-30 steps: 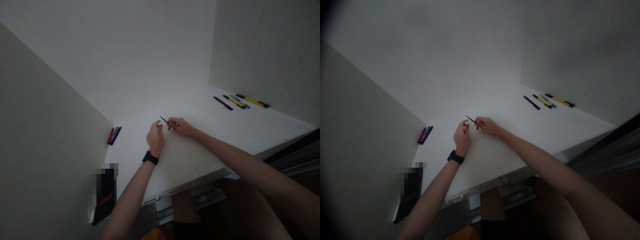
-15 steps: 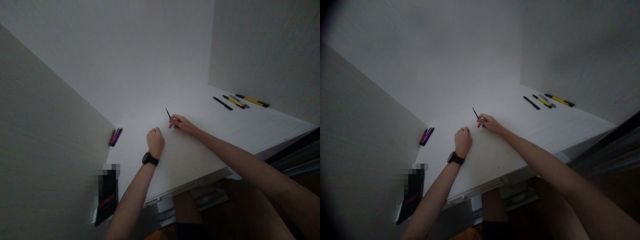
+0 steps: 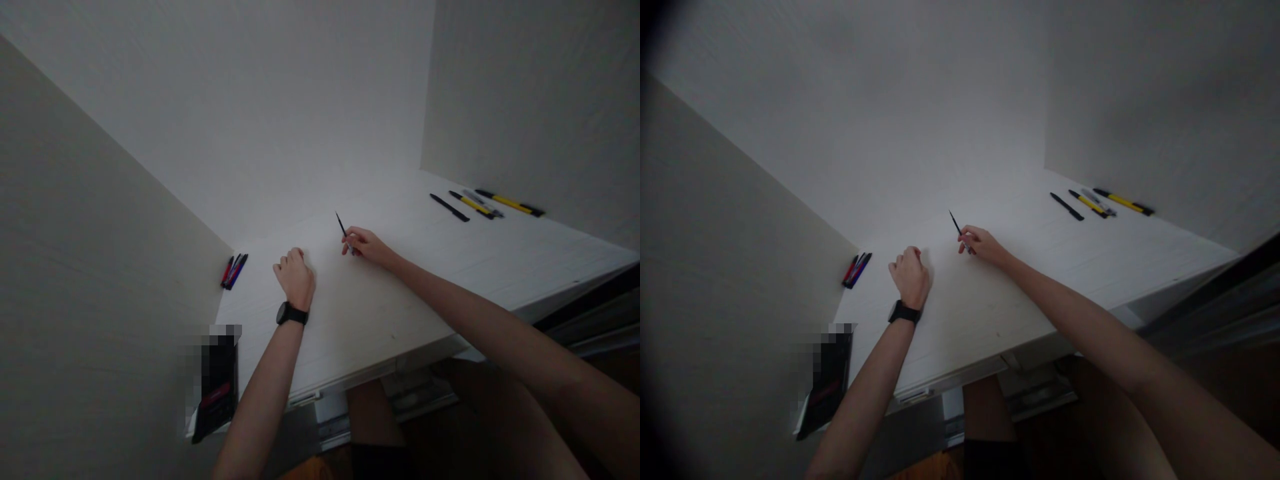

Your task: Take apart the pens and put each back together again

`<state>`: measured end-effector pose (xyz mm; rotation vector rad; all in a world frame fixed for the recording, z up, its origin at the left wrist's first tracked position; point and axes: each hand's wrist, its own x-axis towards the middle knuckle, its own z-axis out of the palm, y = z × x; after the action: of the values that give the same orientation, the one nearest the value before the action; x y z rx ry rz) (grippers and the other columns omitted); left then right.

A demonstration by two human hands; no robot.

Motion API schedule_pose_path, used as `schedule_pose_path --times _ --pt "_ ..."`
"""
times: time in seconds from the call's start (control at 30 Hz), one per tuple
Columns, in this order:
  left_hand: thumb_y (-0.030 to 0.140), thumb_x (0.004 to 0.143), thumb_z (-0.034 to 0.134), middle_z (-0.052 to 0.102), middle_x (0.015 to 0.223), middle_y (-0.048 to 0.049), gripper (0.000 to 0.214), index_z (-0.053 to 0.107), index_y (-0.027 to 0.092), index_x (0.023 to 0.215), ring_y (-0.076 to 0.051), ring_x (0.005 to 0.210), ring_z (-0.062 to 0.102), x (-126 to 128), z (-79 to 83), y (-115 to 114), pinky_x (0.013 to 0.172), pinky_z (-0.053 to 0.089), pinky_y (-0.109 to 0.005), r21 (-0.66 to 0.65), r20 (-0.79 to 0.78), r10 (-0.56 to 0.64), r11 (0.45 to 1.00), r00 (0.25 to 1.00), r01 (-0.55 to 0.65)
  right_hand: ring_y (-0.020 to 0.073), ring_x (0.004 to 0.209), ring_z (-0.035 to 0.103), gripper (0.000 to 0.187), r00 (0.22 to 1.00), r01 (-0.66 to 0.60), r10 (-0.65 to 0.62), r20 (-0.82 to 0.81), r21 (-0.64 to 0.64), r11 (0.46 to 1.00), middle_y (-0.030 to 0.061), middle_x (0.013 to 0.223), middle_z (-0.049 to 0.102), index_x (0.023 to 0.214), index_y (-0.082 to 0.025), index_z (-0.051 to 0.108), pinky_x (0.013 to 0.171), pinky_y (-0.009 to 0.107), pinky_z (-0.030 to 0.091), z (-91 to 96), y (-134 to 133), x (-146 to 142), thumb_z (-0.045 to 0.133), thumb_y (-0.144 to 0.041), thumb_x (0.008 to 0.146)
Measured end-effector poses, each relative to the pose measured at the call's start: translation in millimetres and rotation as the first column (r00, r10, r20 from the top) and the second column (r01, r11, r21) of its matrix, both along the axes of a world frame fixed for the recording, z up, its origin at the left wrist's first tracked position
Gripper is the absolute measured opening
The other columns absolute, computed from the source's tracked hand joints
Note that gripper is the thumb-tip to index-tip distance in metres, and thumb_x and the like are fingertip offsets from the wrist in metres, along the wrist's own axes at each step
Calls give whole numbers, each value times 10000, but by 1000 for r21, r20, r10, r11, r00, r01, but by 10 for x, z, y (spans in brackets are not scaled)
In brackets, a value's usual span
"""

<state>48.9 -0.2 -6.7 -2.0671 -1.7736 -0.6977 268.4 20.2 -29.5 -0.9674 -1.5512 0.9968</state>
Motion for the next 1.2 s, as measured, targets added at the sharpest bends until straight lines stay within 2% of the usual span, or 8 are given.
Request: schedule_pose_path --times 0.13,0.23,0.33,0.5,0.6,0.83,1.03,1.2 --pt "123 943 372 670 875 -75 236 586 200 1002 -265 877 591 -163 41 -13 837 329 -406 22 71 5 1000 997 -7 86 506 453 220 999 29 -31 -33 -33 999 44 747 700 887 -192 547 490 208 364 15 7 4 504 -406 919" --pt "159 968 343 668 936 -90 253 583 191 1043 -260 920 590 -335 76 -7 857 333 -402 150 231 95 980 968 -132 83 493 439 203 997 43 -46 -55 -51 998 35 726 689 872 -195 545 476 206 347 28 8 11 519 -392 912" --pt "198 994 303 666 957 -106 294 588 172 1060 -266 923 584 -394 50 6 843 347 -402 115 230 148 977 962 -178 83 479 426 187 996 52 -56 -66 -56 997 29 700 678 857 -195 544 467 210 332 46 -2 18 531 -375 905" --pt "328 992 409 657 1051 -120 281 652 190 1023 -290 1009 550 -269 -50 -67 850 356 -414 -65 -85 -3 998 996 -3 83 457 411 169 992 62 -70 -107 -75 995 20 676 669 860 -202 526 463 216 322 71 -22 28 514 -363 910" --pt "362 970 477 645 1119 -116 263 671 210 1063 -291 1058 530 -239 -67 -141 880 355 -427 -105 -147 -65 993 987 50 83 460 410 176 992 58 -67 -109 -79 995 19 681 667 863 -203 525 464 218 323 72 -18 32 517 -373 907" --pt "277 948 535 641 1124 -102 155 670 201 948 -271 1067 520 -223 -57 -142 880 358 -418 -161 -143 -81 985 986 58 88 468 417 214 998 38 -39 -42 -30 999 22 673 660 856 -195 534 482 228 331 44 8 -2 522 -407 886" --pt "172 983 446 655 968 -76 157 596 210 1006 -232 934 554 4 -51 -87 831 371 -375 -132 -94 -292 951 952 279 115 538 465 242 991 92 -100 87 90 992 27 660 658 854 -189 558 543 248 349 4 13 -49 512 -423 893" --pt "234 1008 423 657 948 -69 192 612 211 987 -211 919 573 83 -65 31 829 389 -345 -27 81 -336 940 938 339 120 540 477 222 983 137 -148 104 103 985 2 608 619 823 -201 527 559 248 355 -21 60 -82 511 -415 880"
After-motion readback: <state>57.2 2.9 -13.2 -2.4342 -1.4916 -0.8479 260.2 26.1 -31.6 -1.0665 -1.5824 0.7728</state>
